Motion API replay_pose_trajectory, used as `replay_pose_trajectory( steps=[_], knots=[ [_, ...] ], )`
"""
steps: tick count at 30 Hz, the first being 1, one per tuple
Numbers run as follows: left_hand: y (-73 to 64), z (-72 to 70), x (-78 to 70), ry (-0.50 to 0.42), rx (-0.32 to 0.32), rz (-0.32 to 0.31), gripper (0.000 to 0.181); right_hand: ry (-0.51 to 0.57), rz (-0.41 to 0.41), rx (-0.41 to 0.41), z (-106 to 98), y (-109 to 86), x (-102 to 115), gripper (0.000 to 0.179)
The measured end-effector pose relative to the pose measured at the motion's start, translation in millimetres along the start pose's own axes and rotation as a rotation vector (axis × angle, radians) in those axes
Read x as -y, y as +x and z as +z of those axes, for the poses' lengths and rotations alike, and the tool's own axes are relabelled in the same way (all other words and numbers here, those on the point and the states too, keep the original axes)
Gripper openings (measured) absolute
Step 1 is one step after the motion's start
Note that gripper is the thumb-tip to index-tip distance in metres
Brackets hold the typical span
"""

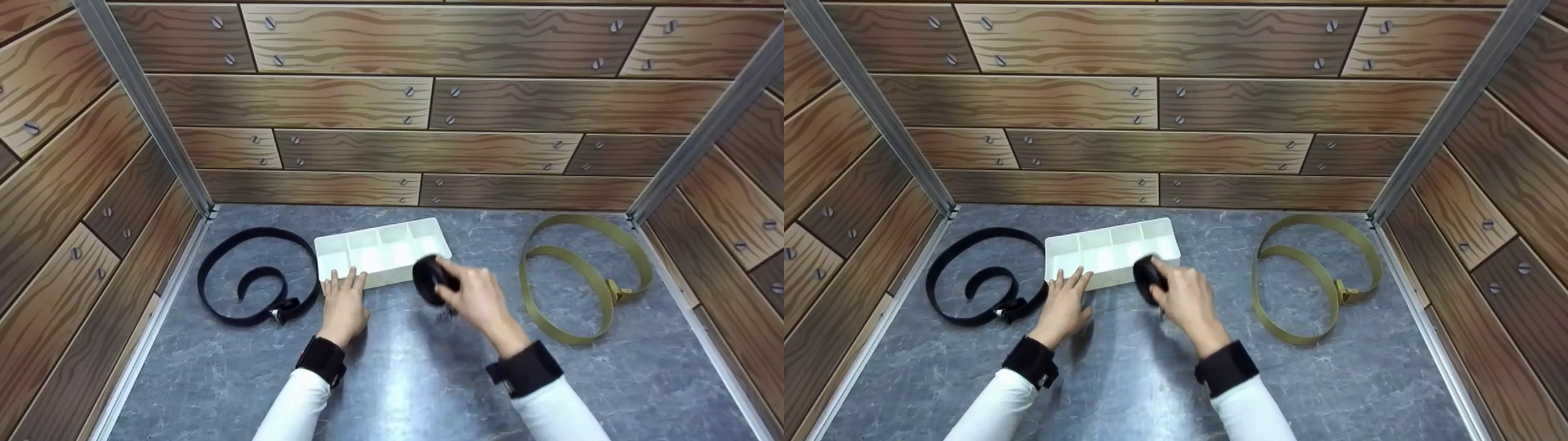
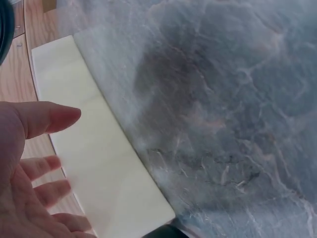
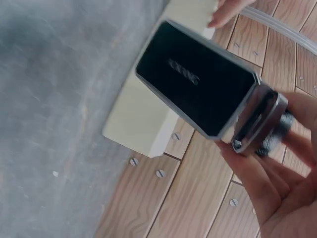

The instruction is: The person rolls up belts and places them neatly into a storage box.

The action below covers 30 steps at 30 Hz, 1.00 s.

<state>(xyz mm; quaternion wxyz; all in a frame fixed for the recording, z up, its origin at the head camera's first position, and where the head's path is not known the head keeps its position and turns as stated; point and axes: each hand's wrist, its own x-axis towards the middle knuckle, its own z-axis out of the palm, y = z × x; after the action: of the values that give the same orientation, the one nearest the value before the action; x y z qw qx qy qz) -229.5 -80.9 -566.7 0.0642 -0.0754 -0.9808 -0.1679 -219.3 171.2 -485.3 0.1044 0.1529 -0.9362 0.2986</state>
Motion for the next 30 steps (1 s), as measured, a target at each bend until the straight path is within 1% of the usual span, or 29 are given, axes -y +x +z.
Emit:
replay_pose_trajectory(
  steps=[5,8,13,16,19,22,26,30],
  knots=[
    [-4.9,-1.5,0.8,-0.005,0.009,0.022,0.069,-0.003,0.033,-0.153,-6.2,26.9,2.1,0.056],
    [-8.6,-2.0,0.8,-0.013,0.008,0.039,0.067,-0.045,0.033,-0.234,-7.0,40.6,1.4,0.055],
    [-14.2,-2.3,0.6,-0.02,0.016,0.07,0.066,-0.091,0.051,-0.326,-0.2,55.8,-6.6,0.053],
    [-17.0,-1.7,0.0,-0.011,0.026,0.088,0.067,-0.111,0.069,-0.349,8.2,59.8,-14.7,0.053],
    [-19.1,-1.4,-1.4,-0.007,0.035,0.092,0.068,-0.152,0.087,-0.339,17.4,60.6,-22.5,0.053],
    [-20.4,-1.7,-2.7,0.004,0.053,0.074,0.069,-0.2,0.106,-0.296,25.0,59.9,-28.2,0.053],
    [-21.4,-1.0,-3.7,0.032,0.074,0.05,0.07,-0.271,0.153,-0.195,30.3,59.9,-31.4,0.053],
    [-22.6,-0.3,-4.0,0.046,0.077,0.056,0.07,-0.309,0.212,-0.082,32.0,62.6,-32.0,0.053]
  ],
)
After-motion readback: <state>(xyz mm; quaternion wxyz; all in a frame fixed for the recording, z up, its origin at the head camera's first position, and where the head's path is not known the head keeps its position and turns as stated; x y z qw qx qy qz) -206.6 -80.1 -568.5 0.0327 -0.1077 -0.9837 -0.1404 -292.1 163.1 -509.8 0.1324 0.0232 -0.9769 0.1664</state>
